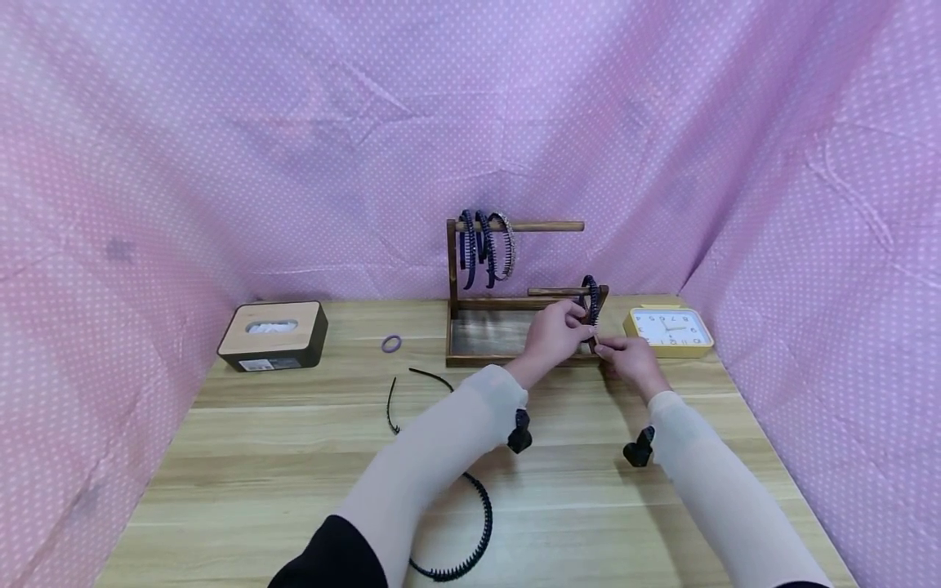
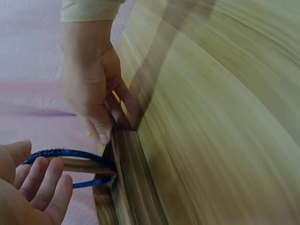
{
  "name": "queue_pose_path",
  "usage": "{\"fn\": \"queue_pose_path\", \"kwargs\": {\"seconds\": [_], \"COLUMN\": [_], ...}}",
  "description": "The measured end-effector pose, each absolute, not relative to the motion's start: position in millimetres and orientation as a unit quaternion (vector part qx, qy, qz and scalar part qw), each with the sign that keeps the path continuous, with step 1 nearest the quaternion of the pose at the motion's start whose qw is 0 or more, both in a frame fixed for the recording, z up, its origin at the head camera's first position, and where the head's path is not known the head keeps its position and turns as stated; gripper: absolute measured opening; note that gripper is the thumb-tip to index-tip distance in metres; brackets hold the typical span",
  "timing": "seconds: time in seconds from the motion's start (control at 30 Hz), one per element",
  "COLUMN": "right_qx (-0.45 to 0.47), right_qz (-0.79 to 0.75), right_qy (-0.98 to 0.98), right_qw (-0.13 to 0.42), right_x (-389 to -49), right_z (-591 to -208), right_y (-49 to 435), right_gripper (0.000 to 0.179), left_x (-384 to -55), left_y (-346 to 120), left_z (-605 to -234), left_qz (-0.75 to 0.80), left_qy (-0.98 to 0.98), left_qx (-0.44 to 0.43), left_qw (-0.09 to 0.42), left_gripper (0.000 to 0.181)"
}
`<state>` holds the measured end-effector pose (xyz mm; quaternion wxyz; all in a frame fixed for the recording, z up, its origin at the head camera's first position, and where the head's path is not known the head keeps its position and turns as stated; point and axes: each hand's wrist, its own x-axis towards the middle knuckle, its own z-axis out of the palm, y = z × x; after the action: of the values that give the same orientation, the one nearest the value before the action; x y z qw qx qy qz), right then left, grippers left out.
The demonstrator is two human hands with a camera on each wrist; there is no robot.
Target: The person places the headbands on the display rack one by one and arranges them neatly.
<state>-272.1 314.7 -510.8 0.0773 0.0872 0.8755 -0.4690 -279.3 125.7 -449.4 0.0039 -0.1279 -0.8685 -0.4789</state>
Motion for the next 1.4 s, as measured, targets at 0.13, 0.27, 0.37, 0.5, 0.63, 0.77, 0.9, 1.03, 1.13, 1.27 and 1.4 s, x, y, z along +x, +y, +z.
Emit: {"fn": "queue_pose_path", "kwargs": {"seconds": [0.13,0.27,0.37,0.5,0.63,0.77,0.9,1.03,1.13,1.27,1.4], "right_qx": [0.092,0.097,0.093,0.092,0.090,0.089,0.090,0.090,0.091,0.092,0.093], "right_qz": [-0.470,-0.468,-0.462,-0.463,-0.460,-0.458,-0.461,-0.470,-0.472,-0.474,-0.477], "right_qy": [0.874,0.874,0.878,0.877,0.879,0.879,0.878,0.873,0.872,0.871,0.869], "right_qw": [0.079,0.084,0.087,0.088,0.093,0.095,0.095,0.093,0.091,0.090,0.092], "right_x": [-272,-271,-270,-270,-270,-269,-270,-270,-270,-270,-269], "right_z": [-510,-510,-511,-510,-509,-509,-509,-508,-507,-508,-510], "right_y": [314,315,315,314,313,315,316,316,316,316,316], "right_gripper": [0.040,0.041,0.042,0.042,0.042,0.042,0.042,0.042,0.042,0.042,0.043], "left_x": [-276,-273,-272,-271,-262,-247,-229,-212,-201,-191,-184], "left_y": [102,73,47,7,-35,-74,-107,-131,-144,-153,-159], "left_z": [-445,-439,-434,-430,-434,-444,-458,-471,-480,-493,-503], "left_qz": [-0.501,-0.521,-0.529,-0.527,-0.515,-0.488,-0.465,-0.433,-0.394,-0.348,-0.312], "left_qy": [-0.853,-0.839,-0.833,-0.831,-0.840,-0.856,-0.863,-0.871,-0.883,-0.898,-0.910], "left_qx": [-0.146,-0.150,-0.153,-0.166,-0.164,-0.162,-0.186,-0.216,-0.229,-0.228,-0.221], "left_qw": [-0.020,-0.048,-0.057,-0.054,-0.050,-0.056,-0.065,-0.082,-0.109,-0.144,-0.159], "left_gripper": [0.026,0.028,0.029,0.030,0.030,0.030,0.029,0.028,0.031,0.034,0.035]}}
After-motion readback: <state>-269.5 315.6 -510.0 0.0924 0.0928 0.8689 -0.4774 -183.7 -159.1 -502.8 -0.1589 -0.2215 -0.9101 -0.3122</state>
